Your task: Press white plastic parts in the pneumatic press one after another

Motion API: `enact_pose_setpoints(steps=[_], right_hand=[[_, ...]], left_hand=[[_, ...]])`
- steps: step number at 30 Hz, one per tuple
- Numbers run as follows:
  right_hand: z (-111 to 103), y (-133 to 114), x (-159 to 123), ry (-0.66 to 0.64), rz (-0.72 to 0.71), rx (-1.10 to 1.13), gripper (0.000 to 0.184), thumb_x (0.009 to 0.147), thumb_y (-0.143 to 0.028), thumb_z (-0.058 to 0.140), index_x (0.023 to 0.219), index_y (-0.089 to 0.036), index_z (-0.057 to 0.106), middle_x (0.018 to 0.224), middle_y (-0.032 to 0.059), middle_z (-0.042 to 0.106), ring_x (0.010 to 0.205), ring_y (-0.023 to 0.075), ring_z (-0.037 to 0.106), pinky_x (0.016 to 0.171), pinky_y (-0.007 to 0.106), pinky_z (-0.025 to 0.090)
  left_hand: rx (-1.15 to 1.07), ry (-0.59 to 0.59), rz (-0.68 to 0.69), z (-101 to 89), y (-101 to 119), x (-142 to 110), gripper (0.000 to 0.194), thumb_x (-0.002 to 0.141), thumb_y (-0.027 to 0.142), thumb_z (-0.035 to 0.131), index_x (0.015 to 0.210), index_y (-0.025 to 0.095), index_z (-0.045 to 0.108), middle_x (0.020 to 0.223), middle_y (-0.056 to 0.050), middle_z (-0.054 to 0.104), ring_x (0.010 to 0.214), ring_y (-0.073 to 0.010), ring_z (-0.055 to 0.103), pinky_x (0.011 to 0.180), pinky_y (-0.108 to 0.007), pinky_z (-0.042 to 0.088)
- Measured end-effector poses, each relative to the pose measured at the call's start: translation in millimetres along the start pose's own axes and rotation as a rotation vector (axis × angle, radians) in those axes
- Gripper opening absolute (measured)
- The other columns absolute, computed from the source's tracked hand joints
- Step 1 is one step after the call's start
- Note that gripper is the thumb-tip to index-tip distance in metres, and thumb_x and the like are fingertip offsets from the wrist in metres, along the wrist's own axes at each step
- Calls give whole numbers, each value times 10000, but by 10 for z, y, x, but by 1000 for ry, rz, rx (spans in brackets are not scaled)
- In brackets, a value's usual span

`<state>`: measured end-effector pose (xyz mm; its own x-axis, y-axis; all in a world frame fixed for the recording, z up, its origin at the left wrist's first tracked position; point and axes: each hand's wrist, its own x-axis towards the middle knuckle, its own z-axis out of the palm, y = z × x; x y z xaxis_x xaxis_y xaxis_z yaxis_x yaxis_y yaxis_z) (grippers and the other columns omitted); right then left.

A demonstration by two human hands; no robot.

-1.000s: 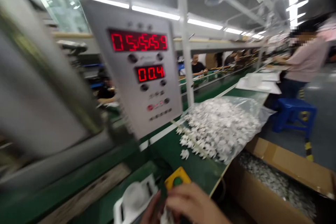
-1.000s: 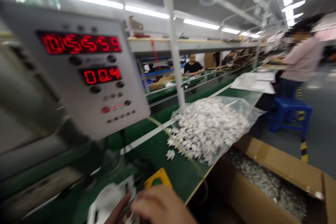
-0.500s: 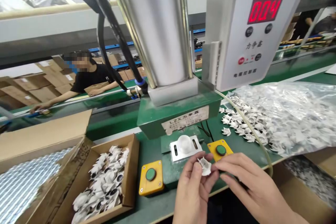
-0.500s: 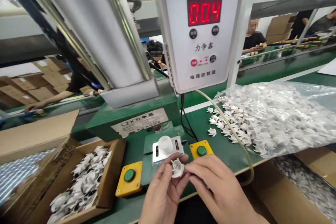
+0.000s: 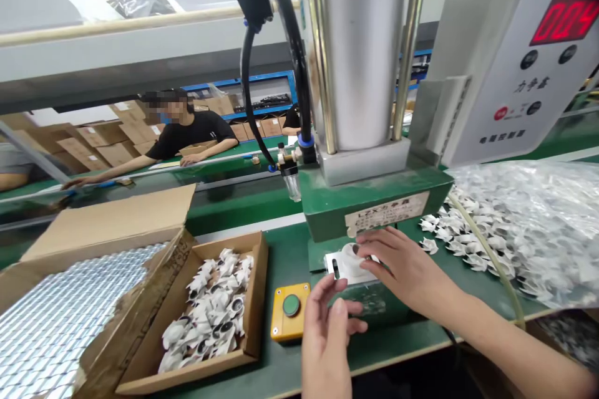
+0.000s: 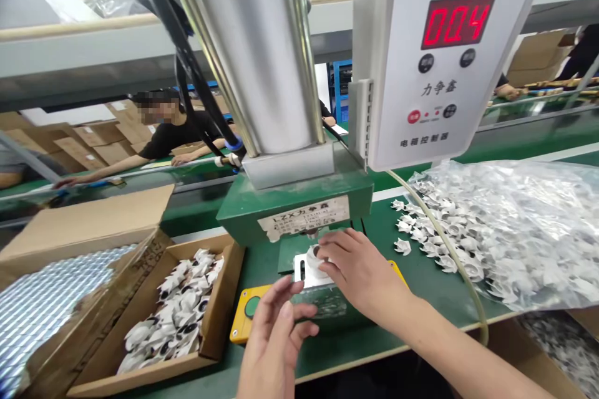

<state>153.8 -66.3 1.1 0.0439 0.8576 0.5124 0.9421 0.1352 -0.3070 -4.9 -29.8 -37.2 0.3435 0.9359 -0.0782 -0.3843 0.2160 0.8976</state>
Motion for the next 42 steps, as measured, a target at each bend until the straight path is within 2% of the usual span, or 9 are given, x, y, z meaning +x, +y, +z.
enact_pose_setpoints(steps=[5, 13, 16, 20, 23, 26, 34, 39, 42], right_hand=[[74, 44, 187, -191, -100, -190, 107, 889, -142, 508, 971, -185, 563, 1008, 43, 592, 913, 213, 534, 798, 379, 430], [-36, -56, 226, -292, -241, -338, 188, 855, -44, 469, 796, -197, 561, 848, 19, 576, 759, 185, 536, 702, 349, 420], [50, -42, 130, -237, -194, -329, 113, 895, -150, 477, 903, -199, 579, 1003, 45, 596, 879, 224, 540, 761, 397, 439], [191, 117, -291, -59, 2, -191, 321, 938, -297, 439, 1246, -210, 428, 1259, 62, 501, 1147, 231, 438, 907, 380, 423], [218, 304, -695, 60, 192, -156, 296, 935, -362, 429, 1209, -250, 449, 1123, 38, 578, 1054, 212, 507, 828, 347, 460], [200, 467, -982, 92, 326, -238, 307, 928, -418, 414, 1182, -257, 471, 981, 35, 621, 979, 235, 546, 796, 386, 461], [241, 494, -1047, 52, 310, -261, 267, 916, -435, 415, 1043, -238, 544, 933, 59, 601, 882, 248, 574, 806, 440, 450], [222, 490, -1062, 90, 326, -216, 281, 903, -454, 437, 1063, -252, 550, 963, 54, 612, 964, 257, 551, 828, 416, 460], [180, 442, -1035, 96, 355, -148, 286, 896, -463, 453, 1088, -266, 532, 993, 48, 621, 978, 254, 556, 801, 392, 483]], left_hand=[[21, 109, 31, -236, 96, 50, 304, 779, 319, 620, 1048, 199, 540, 987, -67, 570, 664, -134, 591, 526, -237, 502], [101, 121, 46, -371, 130, 88, 248, 777, 371, 611, 960, 208, 577, 885, -45, 608, 647, -139, 557, 542, -247, 464], [444, 79, 180, -473, 168, 123, 197, 817, 389, 553, 915, 229, 615, 876, -42, 627, 699, -165, 568, 637, -285, 460], [1168, 41, 575, -823, 209, 239, 219, 837, 357, 525, 981, 244, 645, 1018, -71, 625, 939, -255, 565, 840, -400, 425], [1564, -33, 804, -1099, 202, 323, 272, 830, 339, 546, 1056, 215, 631, 991, -93, 622, 818, -249, 580, 732, -394, 472], [1736, -77, 961, -1228, 186, 362, 299, 827, 308, 563, 1096, 193, 618, 984, -105, 612, 777, -233, 572, 698, -368, 486], [1809, -112, 1012, -1206, 194, 398, 274, 819, 325, 580, 1051, 191, 635, 1025, -121, 590, 799, -233, 569, 710, -363, 497], [1655, -74, 1016, -1179, 194, 373, 239, 815, 281, 585, 1030, 187, 633, 1022, -115, 560, 875, -243, 554, 766, -377, 466], [1520, -5, 975, -1005, 204, 318, 208, 818, 258, 575, 1006, 200, 644, 1016, -106, 545, 931, -250, 534, 808, -385, 434]])
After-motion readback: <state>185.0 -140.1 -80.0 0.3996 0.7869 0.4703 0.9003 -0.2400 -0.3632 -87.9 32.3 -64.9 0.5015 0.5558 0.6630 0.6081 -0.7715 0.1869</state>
